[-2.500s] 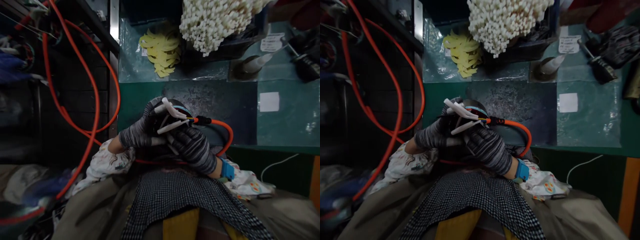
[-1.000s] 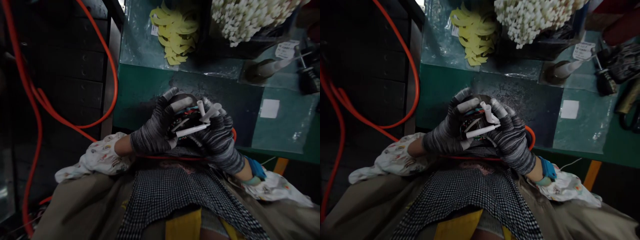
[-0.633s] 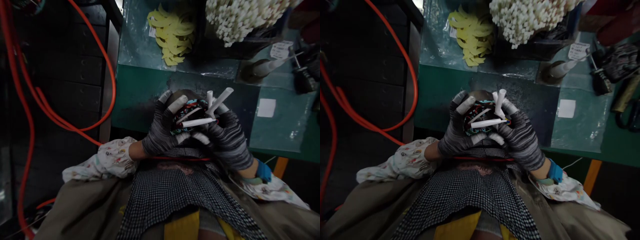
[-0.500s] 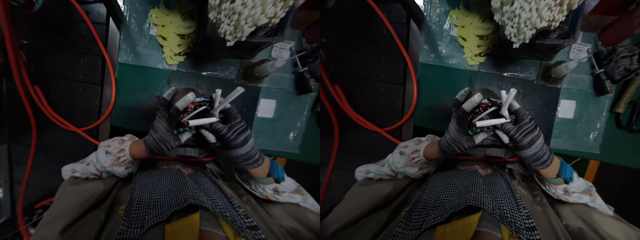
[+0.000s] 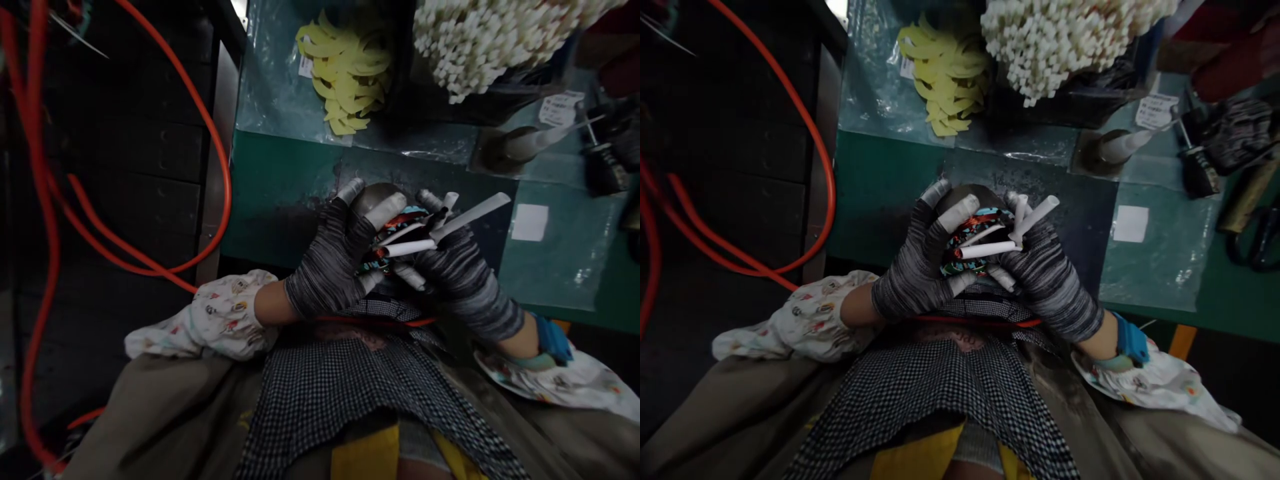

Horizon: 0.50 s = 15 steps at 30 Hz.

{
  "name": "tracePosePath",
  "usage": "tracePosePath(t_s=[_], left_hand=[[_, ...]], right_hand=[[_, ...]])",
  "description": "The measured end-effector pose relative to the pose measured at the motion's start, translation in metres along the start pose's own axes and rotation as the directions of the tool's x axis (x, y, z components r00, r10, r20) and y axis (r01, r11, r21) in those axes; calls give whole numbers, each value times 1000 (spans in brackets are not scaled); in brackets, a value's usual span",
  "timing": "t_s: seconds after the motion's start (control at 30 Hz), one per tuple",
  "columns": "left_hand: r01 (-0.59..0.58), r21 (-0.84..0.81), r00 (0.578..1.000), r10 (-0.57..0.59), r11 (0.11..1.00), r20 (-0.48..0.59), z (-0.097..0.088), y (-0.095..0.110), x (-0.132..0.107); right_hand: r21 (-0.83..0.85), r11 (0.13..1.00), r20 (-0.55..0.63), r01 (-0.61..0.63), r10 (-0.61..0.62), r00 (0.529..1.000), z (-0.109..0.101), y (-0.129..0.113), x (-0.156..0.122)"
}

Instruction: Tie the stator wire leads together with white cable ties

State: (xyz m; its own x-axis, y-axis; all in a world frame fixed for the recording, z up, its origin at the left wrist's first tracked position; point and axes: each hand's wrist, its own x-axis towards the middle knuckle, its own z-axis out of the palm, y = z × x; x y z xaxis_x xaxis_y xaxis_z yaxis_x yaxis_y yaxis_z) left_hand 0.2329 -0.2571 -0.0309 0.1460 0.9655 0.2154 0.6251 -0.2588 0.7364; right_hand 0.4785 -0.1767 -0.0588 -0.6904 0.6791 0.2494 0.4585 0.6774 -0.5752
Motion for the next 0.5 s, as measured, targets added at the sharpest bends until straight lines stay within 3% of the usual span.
tracePosePath(t_s=[0.1, 0.2, 0.3, 0.5], left_hand=[[49, -2, 998, -49, 999, 27, -1, 2, 1], [21, -14, 999, -21, 1000, 34, -1, 2, 1], [4, -28, 1000, -4, 1000, 8, 0, 0, -1], [-4, -29, 998, 2, 1000, -71, 8, -4, -4]], right_hand=[[-40, 999, 18, -2, 3, 1000, -2, -1, -2], [-29, 997, 72, 72, -69, 995, -1, 4, 0], [-14, 990, 46, 141, -140, 989, 1, 6, 1], [-90, 991, 7, 101, -100, 995, -3, -7, 7]])
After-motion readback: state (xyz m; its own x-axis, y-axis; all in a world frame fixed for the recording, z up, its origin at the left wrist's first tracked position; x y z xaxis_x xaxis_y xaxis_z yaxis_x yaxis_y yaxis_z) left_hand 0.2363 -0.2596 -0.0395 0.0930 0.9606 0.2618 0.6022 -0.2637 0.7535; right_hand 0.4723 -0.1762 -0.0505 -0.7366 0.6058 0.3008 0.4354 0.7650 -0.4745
